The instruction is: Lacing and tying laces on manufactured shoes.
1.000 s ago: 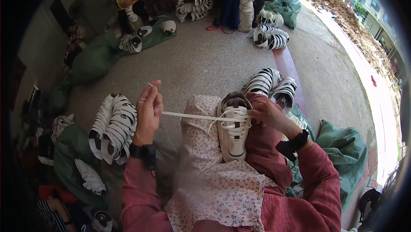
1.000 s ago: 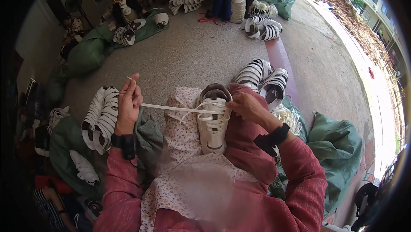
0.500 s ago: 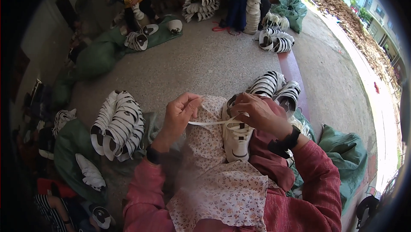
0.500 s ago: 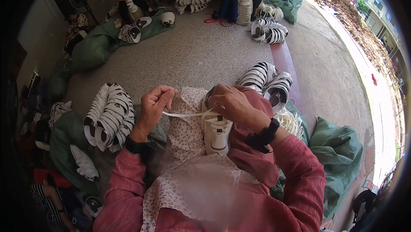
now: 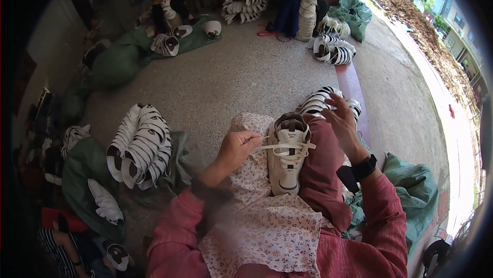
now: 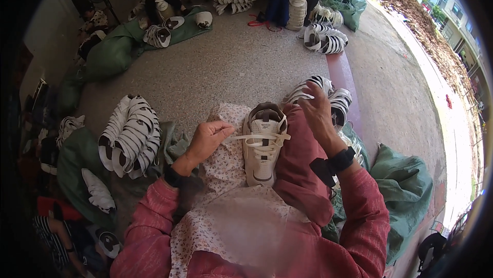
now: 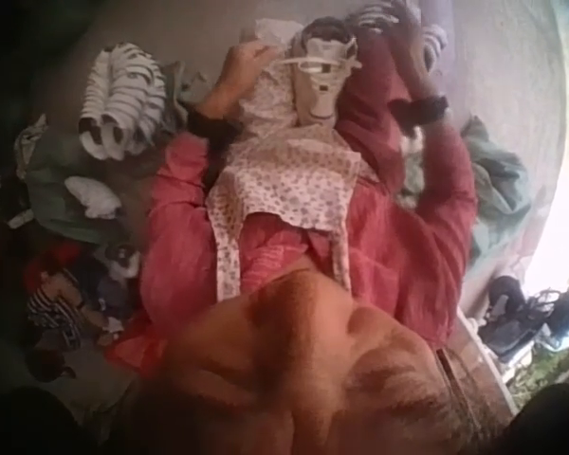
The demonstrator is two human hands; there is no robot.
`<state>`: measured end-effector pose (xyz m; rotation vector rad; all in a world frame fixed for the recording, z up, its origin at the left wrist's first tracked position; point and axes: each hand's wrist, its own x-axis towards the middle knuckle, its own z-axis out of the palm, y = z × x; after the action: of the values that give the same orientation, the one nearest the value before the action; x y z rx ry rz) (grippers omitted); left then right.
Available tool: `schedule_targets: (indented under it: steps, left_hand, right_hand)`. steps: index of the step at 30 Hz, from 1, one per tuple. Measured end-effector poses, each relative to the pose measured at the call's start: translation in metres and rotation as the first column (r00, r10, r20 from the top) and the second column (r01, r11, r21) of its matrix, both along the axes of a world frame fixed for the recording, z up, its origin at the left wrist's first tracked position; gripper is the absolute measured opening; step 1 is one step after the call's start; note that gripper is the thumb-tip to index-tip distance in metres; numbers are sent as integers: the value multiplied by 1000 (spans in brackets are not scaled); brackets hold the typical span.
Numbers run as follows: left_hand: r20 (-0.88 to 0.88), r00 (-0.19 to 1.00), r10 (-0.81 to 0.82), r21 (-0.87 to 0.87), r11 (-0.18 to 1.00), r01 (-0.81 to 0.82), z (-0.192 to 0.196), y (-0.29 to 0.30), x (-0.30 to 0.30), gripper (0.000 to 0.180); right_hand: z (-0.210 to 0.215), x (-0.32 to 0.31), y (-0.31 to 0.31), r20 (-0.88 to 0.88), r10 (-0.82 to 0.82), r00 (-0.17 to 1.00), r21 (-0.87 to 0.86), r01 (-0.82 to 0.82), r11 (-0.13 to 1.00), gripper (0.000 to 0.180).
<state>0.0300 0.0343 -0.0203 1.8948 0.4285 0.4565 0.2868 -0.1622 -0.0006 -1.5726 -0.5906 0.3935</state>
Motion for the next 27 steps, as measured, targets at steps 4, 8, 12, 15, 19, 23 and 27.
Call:
schedule_targets:
  steps: [4, 8, 12, 15, 19, 23, 27]
  left_hand:
    - [-222, 975, 25, 175, 984, 15, 2, -20, 5, 17]
    - [-44, 999, -5, 353, 935, 20, -9, -18, 14, 13]
    - [19, 1000, 17, 423, 906, -23, -12, -17, 16, 12]
    - [-6, 1000, -12, 344, 939, 13, -5, -20, 17, 15]
    - [-22, 999, -27, 392, 919, 34, -4, -16, 17, 16]
    - [1, 1000, -17, 461, 887, 15, -9, -17, 25, 16]
    - [-173, 981, -84, 100, 990, 102, -4, -12, 32, 18]
  right_hand:
    - [26, -51, 17, 204, 448, 871, -374, -354, 857, 16]
    - [10, -51, 35, 729, 560, 393, -431, -371, 822, 8]
    - [4, -47, 47, 724, 604, 332, -472, -400, 786, 9]
    - [1, -43, 51, 672, 627, 394, -453, -451, 769, 8]
    - [5, -45, 54, 615, 657, 436, -480, -453, 751, 8]
    - [0, -48, 56, 575, 658, 486, -441, -494, 749, 9]
    - [-2, -48, 56, 537, 668, 515, -442, -503, 743, 8]
